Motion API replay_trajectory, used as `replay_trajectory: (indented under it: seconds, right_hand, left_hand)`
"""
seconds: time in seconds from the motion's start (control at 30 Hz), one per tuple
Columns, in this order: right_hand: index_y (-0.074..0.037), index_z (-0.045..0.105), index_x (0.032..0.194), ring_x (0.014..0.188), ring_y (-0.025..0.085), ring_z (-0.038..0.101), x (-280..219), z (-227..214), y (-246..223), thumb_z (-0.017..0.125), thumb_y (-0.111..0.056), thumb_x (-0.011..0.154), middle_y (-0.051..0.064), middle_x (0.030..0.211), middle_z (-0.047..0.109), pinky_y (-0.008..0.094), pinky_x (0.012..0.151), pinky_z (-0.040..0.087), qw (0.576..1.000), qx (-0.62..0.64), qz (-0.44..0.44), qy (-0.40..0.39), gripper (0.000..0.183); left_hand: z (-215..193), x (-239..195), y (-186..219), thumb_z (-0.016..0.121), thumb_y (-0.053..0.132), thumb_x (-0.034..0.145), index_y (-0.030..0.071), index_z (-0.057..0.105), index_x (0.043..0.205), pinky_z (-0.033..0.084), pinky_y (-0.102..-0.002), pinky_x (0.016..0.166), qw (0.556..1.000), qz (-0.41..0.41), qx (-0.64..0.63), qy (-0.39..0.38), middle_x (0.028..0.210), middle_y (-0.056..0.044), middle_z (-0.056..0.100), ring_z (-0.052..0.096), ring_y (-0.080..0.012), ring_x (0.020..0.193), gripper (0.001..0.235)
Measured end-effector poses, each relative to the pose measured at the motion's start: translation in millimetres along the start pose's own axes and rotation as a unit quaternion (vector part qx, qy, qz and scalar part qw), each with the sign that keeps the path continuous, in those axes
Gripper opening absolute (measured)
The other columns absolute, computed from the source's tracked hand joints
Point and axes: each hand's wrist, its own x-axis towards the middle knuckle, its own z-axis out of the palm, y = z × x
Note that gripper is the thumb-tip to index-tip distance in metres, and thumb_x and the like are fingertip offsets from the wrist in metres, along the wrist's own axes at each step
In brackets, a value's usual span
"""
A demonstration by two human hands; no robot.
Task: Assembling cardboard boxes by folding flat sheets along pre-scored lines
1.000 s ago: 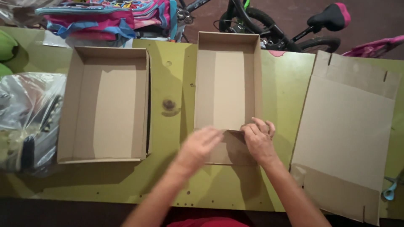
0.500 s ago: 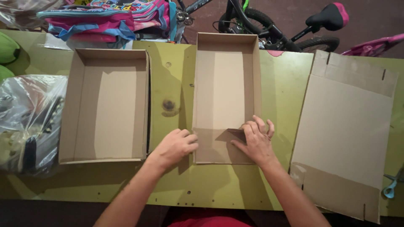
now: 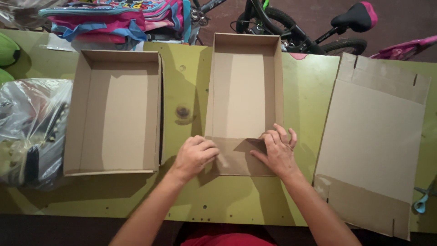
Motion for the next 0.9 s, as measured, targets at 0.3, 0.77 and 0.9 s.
replay_trajectory:
  seconds: [0.3,0.77,0.9]
  right_hand:
    - [-0.019,0.064,0.104,0.136,0.028,0.049,-1.5,2.0,0.6,0.083,-0.064,0.062,0.004,0.113,0.066,0.058,0.117,0.02,1.0,-0.015,-0.007,0.003,0.065]
    - [-0.017,0.064,0.107,0.139,0.03,0.045,-1.3,0.0,0.2,0.084,-0.055,0.064,0.005,0.118,0.063,0.06,0.117,0.019,0.999,-0.009,-0.03,0.005,0.061]
    - [-0.017,0.064,0.107,0.14,0.03,0.046,-2.0,1.7,2.2,0.085,-0.055,0.063,0.005,0.118,0.063,0.06,0.117,0.019,0.999,-0.008,-0.033,0.006,0.062]
  left_hand:
    - [46.5,43.5,11.1,0.07,0.038,0.092,0.031,0.066,0.089,0.046,-0.034,0.086,0.989,-0.033,0.111,0.092,0.073,0.01,0.057,0.059,-0.0142,0.094,0.009]
    - [50.3,50.3,25.4,0.06,0.019,0.096,0.016,0.058,0.091,0.029,-0.065,0.118,0.991,0.014,0.129,0.04,0.083,-0.006,0.064,0.068,-0.0244,0.112,0.007]
    - [49.6,55.9,24.1,0.061,0.016,0.092,0.014,0.058,0.086,0.03,-0.069,0.117,0.99,0.039,0.128,0.033,0.08,-0.007,0.063,0.071,-0.0265,0.105,0.008]
